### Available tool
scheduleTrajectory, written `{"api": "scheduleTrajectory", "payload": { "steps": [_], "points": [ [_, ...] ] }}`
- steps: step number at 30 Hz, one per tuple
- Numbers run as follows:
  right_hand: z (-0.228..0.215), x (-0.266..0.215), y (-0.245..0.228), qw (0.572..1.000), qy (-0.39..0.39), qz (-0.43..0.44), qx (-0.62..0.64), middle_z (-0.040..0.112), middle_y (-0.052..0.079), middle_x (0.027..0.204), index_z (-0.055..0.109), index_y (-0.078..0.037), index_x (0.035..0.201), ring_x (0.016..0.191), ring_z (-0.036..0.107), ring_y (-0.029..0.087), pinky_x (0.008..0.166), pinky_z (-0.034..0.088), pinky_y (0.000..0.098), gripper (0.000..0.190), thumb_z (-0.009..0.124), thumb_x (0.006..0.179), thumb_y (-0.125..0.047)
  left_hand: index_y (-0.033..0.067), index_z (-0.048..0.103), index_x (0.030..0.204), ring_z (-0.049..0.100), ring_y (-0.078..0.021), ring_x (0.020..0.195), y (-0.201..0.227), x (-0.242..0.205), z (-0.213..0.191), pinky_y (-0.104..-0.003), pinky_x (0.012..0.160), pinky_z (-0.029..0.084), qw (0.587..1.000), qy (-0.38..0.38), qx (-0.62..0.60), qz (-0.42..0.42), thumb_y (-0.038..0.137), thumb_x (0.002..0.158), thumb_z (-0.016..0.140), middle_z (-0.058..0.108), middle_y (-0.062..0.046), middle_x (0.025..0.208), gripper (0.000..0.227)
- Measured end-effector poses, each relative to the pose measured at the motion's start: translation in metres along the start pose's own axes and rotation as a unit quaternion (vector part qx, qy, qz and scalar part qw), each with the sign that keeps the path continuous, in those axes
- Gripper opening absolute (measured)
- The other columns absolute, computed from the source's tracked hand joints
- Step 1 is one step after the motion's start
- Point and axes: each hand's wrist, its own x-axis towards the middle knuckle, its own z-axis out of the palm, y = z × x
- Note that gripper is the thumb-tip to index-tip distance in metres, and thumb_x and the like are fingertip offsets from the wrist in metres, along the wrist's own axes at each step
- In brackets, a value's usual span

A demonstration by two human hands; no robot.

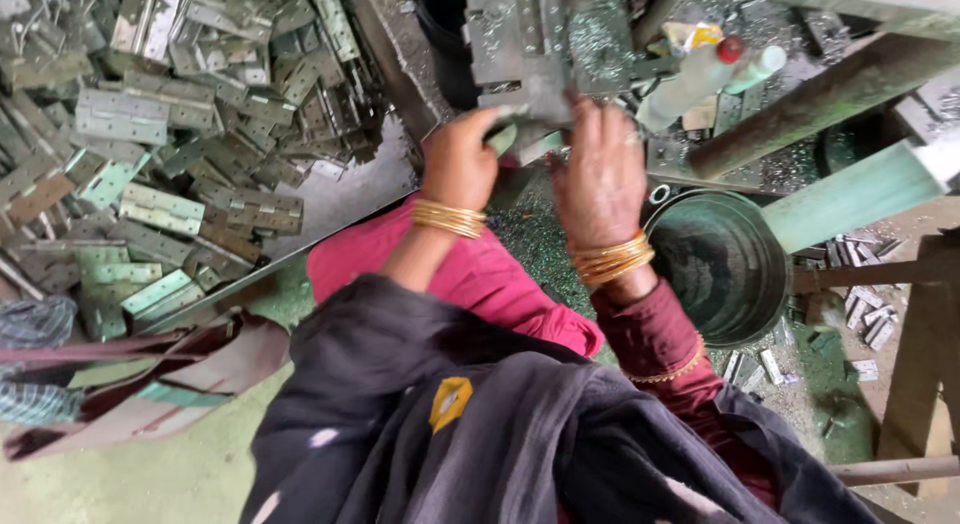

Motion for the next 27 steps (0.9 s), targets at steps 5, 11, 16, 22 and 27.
{"api": "scheduleTrajectory", "payload": {
  "steps": [5, 11, 16, 22, 27],
  "points": [
    [-0.019, -0.012, 0.033, 0.941, -0.233, 0.109, -0.221, 0.068, 0.008, 0.091, 0.061, -0.014, 0.117, 0.079, 0.070, 0.031, 0.069, 0.053, 0.0487, 0.019, 0.064, 0.102, -0.024, -0.0004, 0.059, 0.135, 0.058, -0.0370, 0.131, 0.023, 0.045, 0.087, -0.054, 0.116, 0.041, 0.898, 0.018, 0.405, 0.169, 0.017, 0.097, 0.052, 0.055, -0.023, 0.147, 0.042],
    [0.022, -0.109, 0.080, 0.912, -0.326, 0.245, -0.054, 0.072, 0.021, 0.093, 0.055, -0.011, 0.130, 0.081, 0.071, 0.044, 0.066, 0.054, 0.0555, 0.047, 0.067, 0.091, -0.033, -0.0039, 0.062, 0.130, 0.033, -0.0387, 0.153, 0.027, 0.057, 0.102, -0.056, 0.123, 0.010, 0.916, 0.033, 0.401, -0.001, 0.026, 0.098, 0.046, 0.040, -0.023, 0.159, 0.046],
    [0.080, -0.168, 0.115, 0.874, -0.366, 0.320, -0.007, 0.072, 0.026, 0.091, 0.053, -0.009, 0.124, 0.087, 0.067, 0.049, 0.070, 0.051, 0.0597, 0.042, 0.065, 0.096, -0.037, -0.0081, 0.061, 0.131, 0.035, -0.0386, 0.147, 0.039, 0.078, 0.090, -0.054, 0.123, 0.002, 0.895, -0.059, 0.441, -0.015, 0.022, 0.097, 0.042, 0.048, -0.026, 0.151, 0.049],
    [0.118, -0.215, 0.114, 0.853, -0.307, 0.413, 0.088, 0.070, 0.029, 0.093, 0.055, -0.010, 0.117, 0.088, 0.064, 0.053, 0.069, 0.048, 0.0624, 0.044, 0.065, 0.095, -0.046, -0.0084, 0.062, 0.129, 0.040, -0.0380, 0.147, 0.035, 0.075, 0.090, -0.052, 0.124, 0.004, 0.910, -0.016, 0.415, 0.001, 0.022, 0.102, 0.039, 0.054, -0.025, 0.147, 0.047],
    [0.111, -0.212, 0.130, 0.866, -0.339, 0.365, 0.037, 0.070, 0.029, 0.089, 0.055, -0.009, 0.120, 0.087, 0.066, 0.053, 0.071, 0.048, 0.0606, 0.041, 0.063, 0.096, -0.042, -0.0085, 0.062, 0.131, 0.043, -0.0331, 0.144, 0.030, 0.087, 0.101, -0.052, 0.125, 0.003, 0.884, -0.029, 0.467, -0.011, 0.021, 0.102, 0.039, 0.057, -0.024, 0.144, 0.048]
  ]
}}
